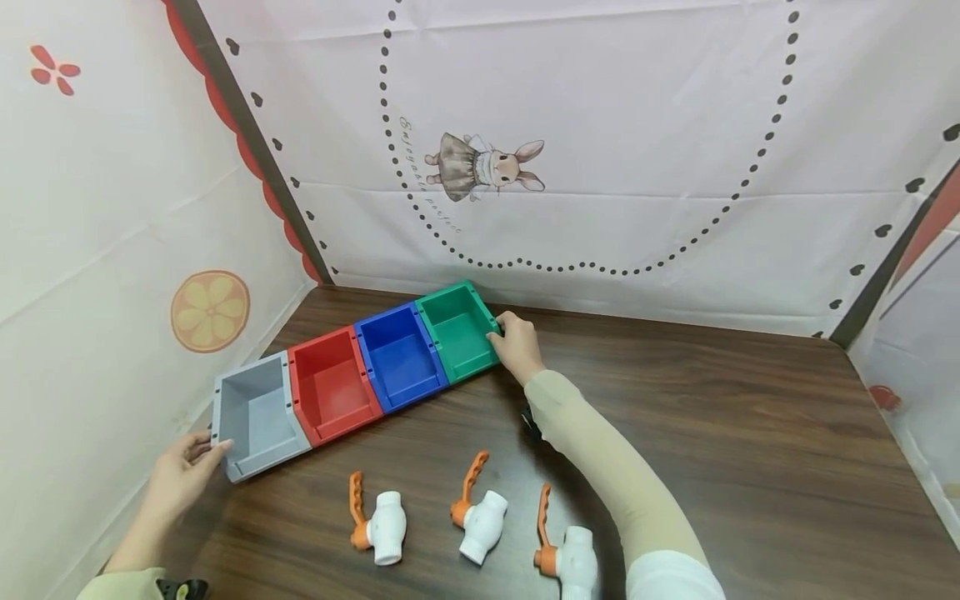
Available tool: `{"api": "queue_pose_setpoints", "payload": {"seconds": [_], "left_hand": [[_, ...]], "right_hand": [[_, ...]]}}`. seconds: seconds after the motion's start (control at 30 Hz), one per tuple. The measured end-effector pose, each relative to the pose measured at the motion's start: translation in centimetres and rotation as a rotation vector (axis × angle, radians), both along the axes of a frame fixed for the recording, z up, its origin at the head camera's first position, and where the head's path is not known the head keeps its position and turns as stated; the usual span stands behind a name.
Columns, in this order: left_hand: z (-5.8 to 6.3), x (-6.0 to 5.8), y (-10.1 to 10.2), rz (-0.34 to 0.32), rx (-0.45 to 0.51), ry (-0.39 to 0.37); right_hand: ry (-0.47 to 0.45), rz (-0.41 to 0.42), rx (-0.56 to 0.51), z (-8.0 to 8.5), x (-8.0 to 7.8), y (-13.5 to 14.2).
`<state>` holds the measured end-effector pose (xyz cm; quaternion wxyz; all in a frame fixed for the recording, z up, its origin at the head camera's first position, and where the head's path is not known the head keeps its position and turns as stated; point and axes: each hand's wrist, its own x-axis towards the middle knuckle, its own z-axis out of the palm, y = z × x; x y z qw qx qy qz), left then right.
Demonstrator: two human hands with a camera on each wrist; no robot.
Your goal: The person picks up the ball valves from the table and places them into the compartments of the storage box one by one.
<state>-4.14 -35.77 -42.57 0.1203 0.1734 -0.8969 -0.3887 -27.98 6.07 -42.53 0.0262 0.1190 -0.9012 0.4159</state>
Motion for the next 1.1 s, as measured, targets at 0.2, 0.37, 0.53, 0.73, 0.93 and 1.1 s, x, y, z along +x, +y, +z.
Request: {"api": "queue_pose_setpoints", "payload": {"seconds": [0.2, 0.37, 0.53, 0.73, 0.93, 1.1], "left_hand": [[0.3, -0.2, 0.2, -0.032, -0.01, -0.003], [0.4, -0.2, 0.5, -0.055, -0.009, -0.04], [0.3, -0.3, 0.7, -0.079, 0.005, -0.058], [0.5, -0.5, 1.1, -0.084, 0.008, -0.087], [0.4, -0.9, 1.6, -0.089, 0.033, -0.074], [0.5, -1.4, 1.8, -0.104, 0.036, -0.07]], "right_hand": [[0.04, -0.016, 0.001, -0.2, 0.7, 0.9], [0.027, -0.021, 0.006, -0.2, 1.4, 1.8], [0.037, -0.033, -0.003, -0.1, 2.1, 2.5], [0.041, -0.036, -0.002, -0.2, 2.7, 3.5], [0.036, -0.034, 0.008, 0.0, 3.9, 4.5], [0.066, -0.038, 0.013, 0.0, 4.3, 5.1]]}}
